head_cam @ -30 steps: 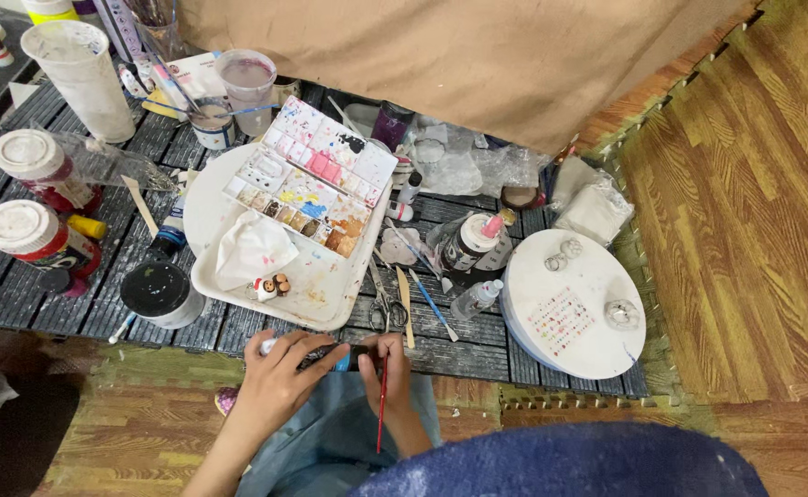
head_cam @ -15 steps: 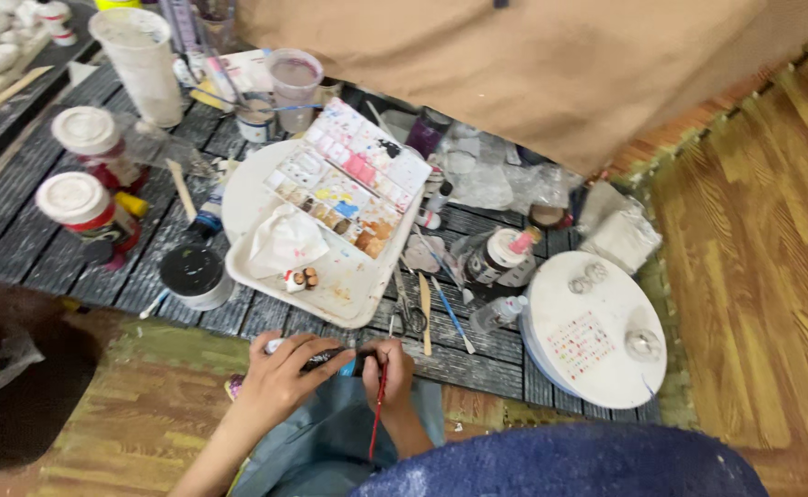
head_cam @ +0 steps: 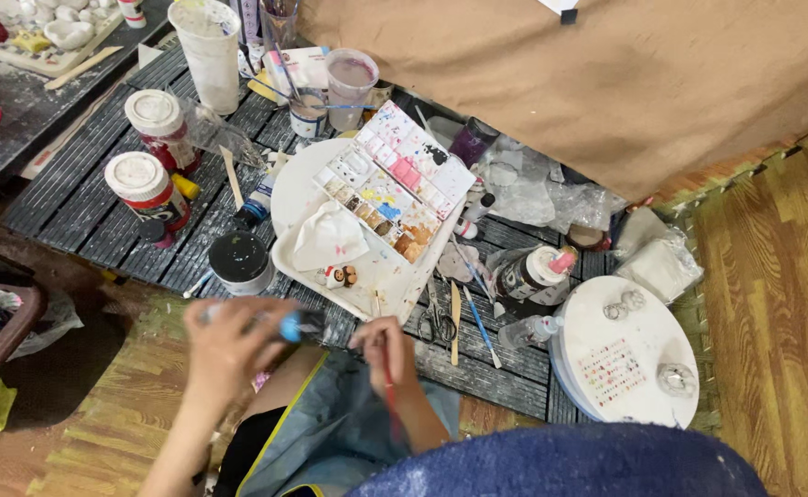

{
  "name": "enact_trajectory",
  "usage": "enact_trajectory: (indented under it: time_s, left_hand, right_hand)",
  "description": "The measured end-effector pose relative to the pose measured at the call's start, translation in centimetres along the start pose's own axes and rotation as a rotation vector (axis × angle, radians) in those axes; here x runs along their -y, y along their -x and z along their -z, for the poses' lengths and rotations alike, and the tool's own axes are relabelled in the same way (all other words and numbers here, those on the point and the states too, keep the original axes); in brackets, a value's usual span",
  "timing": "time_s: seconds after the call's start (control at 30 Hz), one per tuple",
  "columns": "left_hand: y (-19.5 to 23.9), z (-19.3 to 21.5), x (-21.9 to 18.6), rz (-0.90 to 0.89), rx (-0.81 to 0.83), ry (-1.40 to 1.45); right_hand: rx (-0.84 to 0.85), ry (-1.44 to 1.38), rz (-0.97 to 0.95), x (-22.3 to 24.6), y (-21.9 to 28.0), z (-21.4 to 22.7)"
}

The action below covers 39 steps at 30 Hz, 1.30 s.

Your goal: The person paints small figurines using a fine brush and various paint colors from a palette. They dip the brush into paint pots and the palette, then apply paint to the figurines held in their left hand.

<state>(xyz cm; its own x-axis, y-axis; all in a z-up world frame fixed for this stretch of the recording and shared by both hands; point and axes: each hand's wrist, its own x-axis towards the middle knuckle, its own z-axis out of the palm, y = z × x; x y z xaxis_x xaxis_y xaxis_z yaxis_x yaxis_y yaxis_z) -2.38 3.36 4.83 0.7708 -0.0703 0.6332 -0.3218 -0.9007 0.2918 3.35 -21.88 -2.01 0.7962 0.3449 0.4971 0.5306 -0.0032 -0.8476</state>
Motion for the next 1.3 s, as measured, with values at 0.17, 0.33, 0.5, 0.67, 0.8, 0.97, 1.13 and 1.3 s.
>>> enact_trajectory:
  time_s: [0.17,0.33,0.5,0.67,0.8,0.97,1.13,1.3]
  left_hand:
    - [0.5,-0.3,5.6,0.504,-0.022,-0.057]
    - [-1.1,-2.7,11.3,0.57,-0.026,-0.072]
    - [-2.7,-4.4,15.1,0.536,0.237,-0.162]
    - [-3.5,-7.0,15.6,0.418,0.258,-0.323]
    - [-3.8,-7.7,15.2,0.374,0.054,-0.198]
    - [-2.3,-7.3,13.8,0.376,-0.128,-0.022]
    - [-2.3,-8.0,13.7,0.415,-0.196,-0.078]
    - [-2.5,-8.3,13.8,0.447,-0.221,-0.074]
  right_hand:
    - [-0.216,-0.238,-0.13,-2.4,-1.4,2.5]
    - [-0.201,-0.553,-0.314,-3.2,-2.0,5.4]
    - [-0.317,-0.44,-0.396,-2.9,-4.1,6.6]
    - [-0.134,-0.279,-0.52,-1.6,-8.7,7.7]
    - [0.03,-0.325,-0.449,-1.1,-13.9,7.7]
    - [0.015,-0.279,-0.542,-3.4,-21.5,6.7]
    - [0.068,-0.083,-0.286,-10.1,-31.2,3.5]
    - [-0.018,0.422,-0.042,-15.4,-37.6,-0.7]
